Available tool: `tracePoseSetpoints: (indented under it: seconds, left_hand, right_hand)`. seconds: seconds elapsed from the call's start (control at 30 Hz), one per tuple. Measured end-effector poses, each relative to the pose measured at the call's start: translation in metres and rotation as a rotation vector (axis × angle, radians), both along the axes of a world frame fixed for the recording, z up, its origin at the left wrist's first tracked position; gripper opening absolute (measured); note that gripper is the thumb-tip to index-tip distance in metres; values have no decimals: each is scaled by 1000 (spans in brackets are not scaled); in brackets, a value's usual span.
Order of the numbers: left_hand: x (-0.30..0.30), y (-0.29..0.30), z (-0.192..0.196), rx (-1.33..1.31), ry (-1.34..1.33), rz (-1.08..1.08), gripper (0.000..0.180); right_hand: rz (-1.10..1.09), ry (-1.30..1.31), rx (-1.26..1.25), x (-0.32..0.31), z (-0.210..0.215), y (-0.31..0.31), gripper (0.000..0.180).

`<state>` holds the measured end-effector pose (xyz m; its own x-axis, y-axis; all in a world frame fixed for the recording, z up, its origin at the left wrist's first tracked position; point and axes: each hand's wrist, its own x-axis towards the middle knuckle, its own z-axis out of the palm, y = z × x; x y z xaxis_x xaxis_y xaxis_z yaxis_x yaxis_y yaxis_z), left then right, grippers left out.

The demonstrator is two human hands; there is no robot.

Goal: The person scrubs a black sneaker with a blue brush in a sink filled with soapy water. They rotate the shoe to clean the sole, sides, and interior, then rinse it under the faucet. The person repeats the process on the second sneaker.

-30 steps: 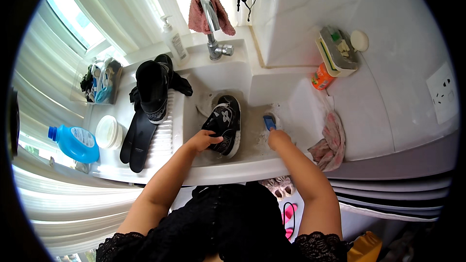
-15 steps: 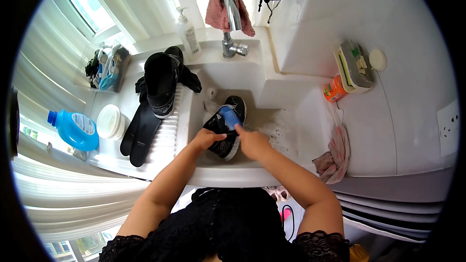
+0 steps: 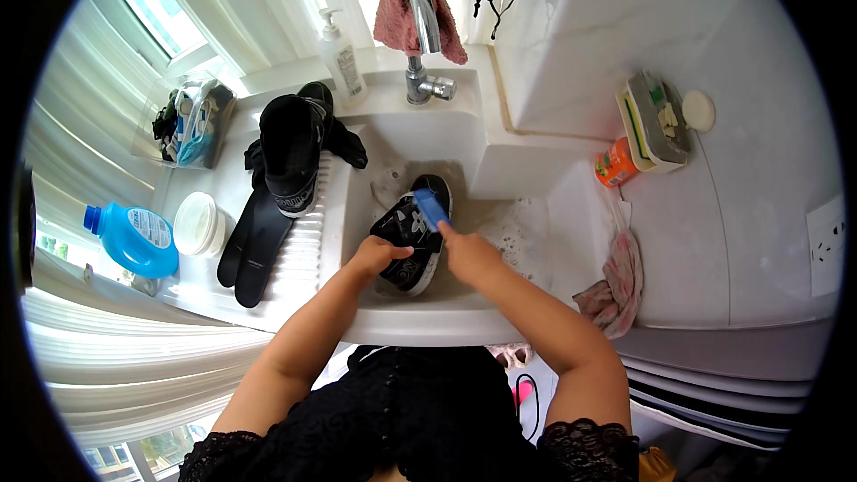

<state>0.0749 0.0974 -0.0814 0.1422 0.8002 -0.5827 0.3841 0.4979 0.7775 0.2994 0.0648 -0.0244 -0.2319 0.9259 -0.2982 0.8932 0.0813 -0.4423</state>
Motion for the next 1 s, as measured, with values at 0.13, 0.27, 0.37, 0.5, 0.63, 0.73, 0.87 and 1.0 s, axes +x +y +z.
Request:
tracePoseSetpoints:
  seconds: [0.13, 0.27, 0.37, 0.5, 0.63, 0.73, 0.87, 1.0]
  left_hand:
    - [0, -2, 14, -4, -104, 75, 31]
    - [-2, -5, 20, 213, -7, -18, 33]
    - [-2, -5, 9, 429, 20, -48, 43]
    - [7, -2, 17, 599, 85, -135, 50]
    - [11, 2, 4, 617, 111, -191, 48]
    - [13, 2, -4, 595, 93, -179, 44]
    - [14, 4, -2, 512, 143, -234, 43]
    - [16, -1, -6, 517, 84, -266, 41]
  right_hand:
    - [85, 16, -66, -20, 32, -23, 48]
    - [-129, -47, -49, 31, -1, -10, 46]
    - [-232, -104, -67, 71, -24, -10, 44]
    - [-261, -299, -163, 92, -70, -8, 45]
    - [-276, -99, -415, 67, -41, -6, 46]
    - [-249, 3, -225, 57, 6, -18, 46]
    - [-185, 101, -94, 37, 49, -34, 45]
    - [22, -68, -15, -12, 45, -35, 48]
